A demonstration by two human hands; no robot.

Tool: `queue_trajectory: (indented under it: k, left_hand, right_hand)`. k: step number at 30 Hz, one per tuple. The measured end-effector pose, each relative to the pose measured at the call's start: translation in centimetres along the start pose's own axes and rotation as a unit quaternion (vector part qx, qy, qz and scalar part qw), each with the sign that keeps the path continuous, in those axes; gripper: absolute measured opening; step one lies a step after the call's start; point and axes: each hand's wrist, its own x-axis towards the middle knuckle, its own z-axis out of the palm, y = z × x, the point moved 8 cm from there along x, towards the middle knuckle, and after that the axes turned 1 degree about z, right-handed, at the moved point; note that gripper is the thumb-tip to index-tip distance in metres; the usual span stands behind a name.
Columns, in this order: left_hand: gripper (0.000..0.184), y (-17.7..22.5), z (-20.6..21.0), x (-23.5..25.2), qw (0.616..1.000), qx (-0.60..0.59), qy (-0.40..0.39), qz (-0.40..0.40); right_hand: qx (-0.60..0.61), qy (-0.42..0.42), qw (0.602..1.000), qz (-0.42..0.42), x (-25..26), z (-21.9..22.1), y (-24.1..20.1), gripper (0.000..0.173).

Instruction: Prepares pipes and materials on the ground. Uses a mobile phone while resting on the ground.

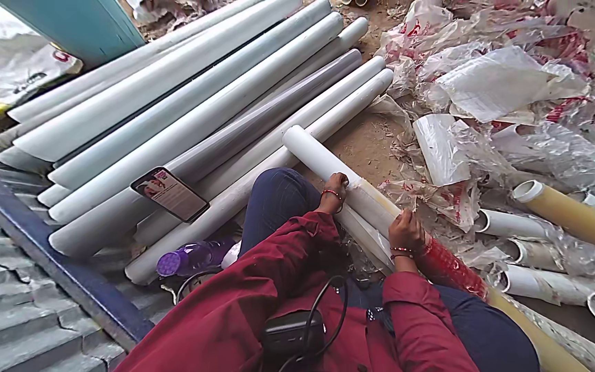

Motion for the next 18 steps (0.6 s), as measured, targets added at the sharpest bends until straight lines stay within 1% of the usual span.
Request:
queue_trajectory:
  k: [1,2,3,5,7,8,9,10,11,12,13,14,15,16,17,18]
  left_hand:
    - [0.026,-0.3,-0.8,-0.2,0.998,-0.04,0.02,-0.033]
    - [0.028,-0.3,-1.6,-0.5,0.994,-0.086,0.043,-0.05]
    - [0.03,0.1,-2.5,-0.8,0.988,-0.128,0.066,-0.048]
    - [0.033,1.9,-5.8,-1.6,0.977,-0.165,0.134,0.006]
    - [0.041,3.5,-11.9,-2.8,0.959,-0.14,0.234,0.075]
    - [0.047,3.4,-15.4,-3.5,0.944,-0.113,0.296,0.088]
    - [0.056,2.4,-18.8,-4.3,0.922,-0.078,0.371,0.08]
    - [0.066,0.7,-22.0,-5.4,0.892,-0.039,0.449,0.049]
    - [0.077,-1.5,-24.7,-6.7,0.855,-0.016,0.518,-0.008]
    - [0.085,-3.7,-26.9,-8.2,0.817,-0.004,0.571,-0.082]
    - [0.09,-4.9,-28.2,-9.9,0.784,0.001,0.593,-0.182]
    - [0.091,-4.8,-29.0,-11.7,0.773,-0.008,0.549,-0.319]
    - [0.085,-4.8,-29.2,-13.3,0.759,-0.042,0.496,-0.42]
    - [0.076,-5.2,-29.0,-14.8,0.737,-0.104,0.483,-0.461]
    - [0.071,-5.8,-28.7,-16.0,0.719,-0.156,0.483,-0.476]
    - [0.07,-6.7,-28.3,-17.0,0.711,-0.182,0.492,-0.468]
  right_hand:
    - [0.002,-0.001,1.0,0.0,0.0,-0.1,-0.1,0.027]
    - [0.007,-0.002,1.0,-0.001,-0.1,-0.2,-0.2,0.027]
    - [0.012,-0.01,1.0,0.001,-0.1,-0.2,-0.1,0.027]
    - [0.02,-0.035,0.999,0.009,0.1,-0.1,0.4,0.029]
    - [0.024,-0.057,0.998,0.018,-0.1,0.0,0.5,0.03]
    - [0.026,-0.061,0.998,0.023,-0.2,0.0,0.5,0.031]
    - [0.029,-0.069,0.997,0.03,-0.2,0.2,0.6,0.032]
    - [0.036,-0.078,0.996,0.038,-0.2,0.4,0.8,0.032]
    - [0.042,-0.081,0.995,0.045,-0.2,0.5,0.8,0.033]
    - [0.047,-0.082,0.994,0.048,-0.2,0.6,0.9,0.034]
    - [0.049,-0.076,0.995,0.047,-0.2,0.6,1.0,0.034]
    - [0.048,-0.06,0.996,0.04,-0.2,0.6,0.9,0.033]
    - [0.049,-0.054,0.997,0.035,-0.2,0.7,0.8,0.033]
    - [0.049,-0.057,0.997,0.031,-0.3,0.7,0.8,0.033]
    - [0.049,-0.065,0.996,0.026,-0.3,0.7,0.8,0.032]
    - [0.049,-0.074,0.996,0.018,-0.3,0.7,0.8,0.032]
